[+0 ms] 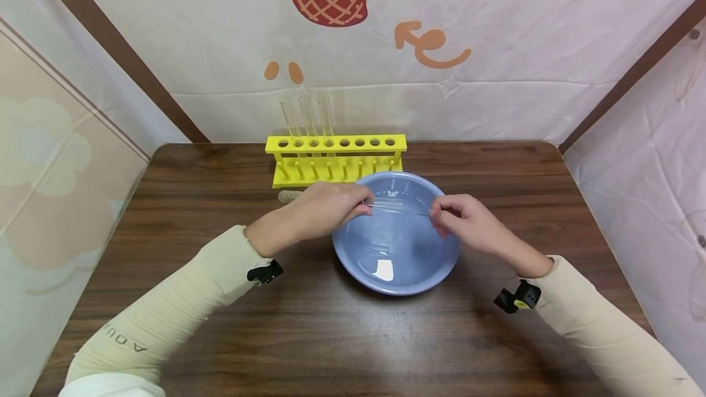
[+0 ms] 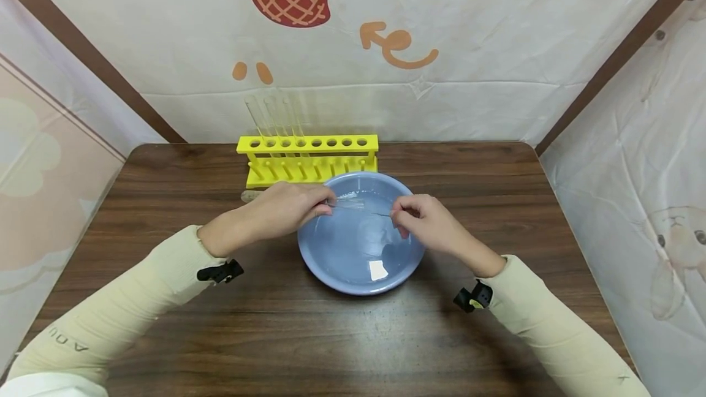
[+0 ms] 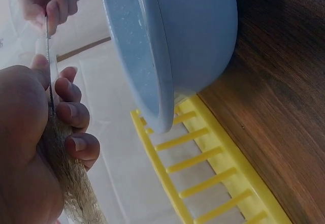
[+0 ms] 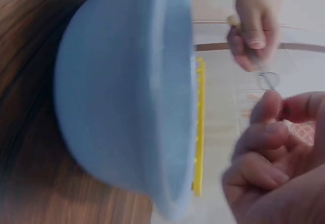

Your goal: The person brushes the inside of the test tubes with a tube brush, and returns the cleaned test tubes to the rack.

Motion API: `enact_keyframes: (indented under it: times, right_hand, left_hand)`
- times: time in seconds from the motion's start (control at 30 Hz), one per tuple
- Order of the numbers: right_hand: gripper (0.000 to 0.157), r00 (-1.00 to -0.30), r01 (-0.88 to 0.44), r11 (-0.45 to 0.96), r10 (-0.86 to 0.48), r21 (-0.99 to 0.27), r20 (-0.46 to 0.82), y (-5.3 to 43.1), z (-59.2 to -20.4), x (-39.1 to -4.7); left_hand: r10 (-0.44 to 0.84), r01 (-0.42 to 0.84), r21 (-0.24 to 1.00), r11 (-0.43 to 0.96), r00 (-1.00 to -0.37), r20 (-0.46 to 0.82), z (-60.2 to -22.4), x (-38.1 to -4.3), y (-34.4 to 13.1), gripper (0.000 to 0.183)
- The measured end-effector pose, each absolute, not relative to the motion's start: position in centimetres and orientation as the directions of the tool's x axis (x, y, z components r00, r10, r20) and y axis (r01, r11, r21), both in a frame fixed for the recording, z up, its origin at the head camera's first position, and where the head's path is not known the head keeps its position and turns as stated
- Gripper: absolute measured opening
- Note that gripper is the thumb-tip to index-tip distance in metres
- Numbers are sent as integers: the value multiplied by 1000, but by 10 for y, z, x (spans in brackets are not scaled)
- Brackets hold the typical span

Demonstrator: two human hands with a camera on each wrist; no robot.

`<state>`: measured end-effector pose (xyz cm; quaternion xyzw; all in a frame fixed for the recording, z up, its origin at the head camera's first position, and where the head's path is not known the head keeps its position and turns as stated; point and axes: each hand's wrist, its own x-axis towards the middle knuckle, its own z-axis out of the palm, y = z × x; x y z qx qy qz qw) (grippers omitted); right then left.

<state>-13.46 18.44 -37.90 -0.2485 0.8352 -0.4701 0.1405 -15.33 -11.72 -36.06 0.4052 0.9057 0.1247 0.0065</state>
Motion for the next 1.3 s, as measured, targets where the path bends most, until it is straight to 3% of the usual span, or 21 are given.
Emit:
enact_keyframes:
  times: [0.13,0.23,0.37,0.5,0.63,0.8,0.93,1.03,1.3]
  right_hand:
    - [26,-800,-115,409,-579,-905,-160,187,-373,-137]
    - [22,-804,-145,431,-576,-890,-148,190,-372,-139]
    - [14,-822,-304,463,-569,-833,-16,195,-373,-140]
    - [17,-794,-468,438,-590,-768,147,200,-376,-141]
    - [25,-708,-637,385,-634,-668,310,203,-381,-142]
    - [21,-570,-819,405,-660,-407,490,206,-387,-144]
    - [13,-480,-872,430,-656,-233,582,208,-390,-144]
    - [17,-433,-884,442,-657,-150,617,212,-391,-144]
    - [25,-369,-880,475,-655,-21,659,224,-394,-145]
  left_hand:
    - [745,742,229,630,-660,92,-361,-153,-117,25]
    - [748,746,228,626,-657,95,-360,-154,-117,24]
    - [750,744,238,624,-656,84,-360,-154,-117,24]
    - [753,741,249,624,-655,64,-359,-153,-116,25]
    - [760,742,260,618,-649,44,-357,-152,-115,26]
    - [760,738,264,621,-649,27,-356,-151,-114,26]
    - [754,733,260,629,-657,29,-355,-150,-115,26]
    - [748,730,258,633,-662,37,-354,-150,-117,26]
    - [740,731,232,642,-670,64,-360,-151,-130,25]
